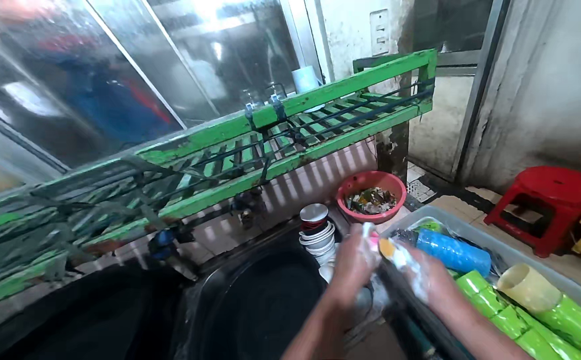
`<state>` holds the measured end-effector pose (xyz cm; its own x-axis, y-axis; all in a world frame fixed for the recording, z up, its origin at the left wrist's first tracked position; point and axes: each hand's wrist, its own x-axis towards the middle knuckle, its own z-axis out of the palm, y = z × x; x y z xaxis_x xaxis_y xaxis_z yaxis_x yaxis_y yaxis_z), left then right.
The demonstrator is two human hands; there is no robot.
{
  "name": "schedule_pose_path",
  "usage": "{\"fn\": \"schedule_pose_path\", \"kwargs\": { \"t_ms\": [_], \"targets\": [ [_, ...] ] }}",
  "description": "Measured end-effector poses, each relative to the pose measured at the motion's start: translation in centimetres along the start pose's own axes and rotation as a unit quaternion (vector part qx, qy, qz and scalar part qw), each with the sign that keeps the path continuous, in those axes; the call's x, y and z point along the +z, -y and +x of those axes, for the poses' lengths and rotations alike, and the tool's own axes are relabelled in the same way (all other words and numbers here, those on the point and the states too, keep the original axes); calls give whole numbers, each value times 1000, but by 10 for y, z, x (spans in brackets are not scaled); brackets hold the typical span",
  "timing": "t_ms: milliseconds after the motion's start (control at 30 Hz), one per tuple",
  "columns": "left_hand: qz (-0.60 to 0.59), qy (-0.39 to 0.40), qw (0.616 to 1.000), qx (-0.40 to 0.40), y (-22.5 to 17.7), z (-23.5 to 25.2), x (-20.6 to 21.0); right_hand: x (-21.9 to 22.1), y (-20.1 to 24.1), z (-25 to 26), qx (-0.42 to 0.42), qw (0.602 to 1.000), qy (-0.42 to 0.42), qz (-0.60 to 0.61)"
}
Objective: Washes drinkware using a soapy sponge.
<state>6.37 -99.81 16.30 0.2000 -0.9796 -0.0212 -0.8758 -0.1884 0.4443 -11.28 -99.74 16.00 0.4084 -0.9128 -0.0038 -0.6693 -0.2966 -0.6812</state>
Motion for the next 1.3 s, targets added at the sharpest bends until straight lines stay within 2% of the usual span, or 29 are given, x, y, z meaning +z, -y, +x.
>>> {"fn": "schedule_pose_path", "kwargs": {
  "t_ms": [100, 167, 233, 300, 367, 433, 500, 533, 600, 633, 667, 767, 833, 867, 933, 1000, 1033, 1133, 1200, 1300],
  "targets": [
    [98, 30, 991, -81, 63, 9, -28, 1, -28, -5, 44, 996, 69, -45],
    [127, 55, 983, -117, 89, 14, -32, 6, -35, -4, 62, 991, 96, -70],
    [87, 58, 993, -62, 75, 22, -27, 16, -38, 3, 105, 977, 153, -105],
    [-11, 49, 998, 42, 37, 35, -10, 30, -43, 13, 153, 942, 250, -162],
    [-79, 86, 989, 86, -11, 46, 16, 33, -47, 15, 153, 923, 312, -166],
    [-96, 137, 981, 95, -49, 55, 44, 21, -44, 11, 110, 938, 308, -117],
    [-104, 177, 975, 83, -69, 59, 63, -2, -30, 6, 81, 956, 268, -89],
    [-132, 185, 971, 78, -75, 57, 68, -17, -26, 3, 57, 966, 234, -94],
    [-217, 194, 955, 51, -77, 54, 75, -49, -36, -2, -1, 992, 98, -84],
    [-262, 210, 942, 26, -78, 53, 76, -65, -48, 1, -5, 996, 47, -74],
    [-308, 221, 925, -4, -77, 52, 78, -80, -63, 8, 13, 997, 34, -71],
    [-426, 219, 874, -78, -80, 49, 78, -107, -103, 26, 69, 985, 113, -112],
    [-457, 213, 860, -81, -84, 45, 70, -116, -112, 29, 51, 976, 149, -150],
    [-453, 212, 864, -60, -86, 43, 66, -121, -110, 30, 48, 970, 164, -172],
    [-400, 178, 899, 23, -93, 40, 59, -131, -100, 31, 64, 960, 200, -183],
    [-357, 98, 923, 102, -98, 42, 53, -139, -98, 30, 70, 968, 223, -88],
    [-369, 69, 919, 119, -97, 46, 54, -142, -100, 28, 66, 972, 226, -14],
    [-413, 88, 891, 166, -98, 48, 44, -136, -102, 23, 38, 967, 217, 126],
    [-394, 81, 896, 189, -104, 45, 38, -129, -93, 25, 12, 978, 195, 80],
    [-334, 41, 936, 108, -106, 51, 43, -115, -70, 24, -33, 975, 113, -188]
  ]
}}
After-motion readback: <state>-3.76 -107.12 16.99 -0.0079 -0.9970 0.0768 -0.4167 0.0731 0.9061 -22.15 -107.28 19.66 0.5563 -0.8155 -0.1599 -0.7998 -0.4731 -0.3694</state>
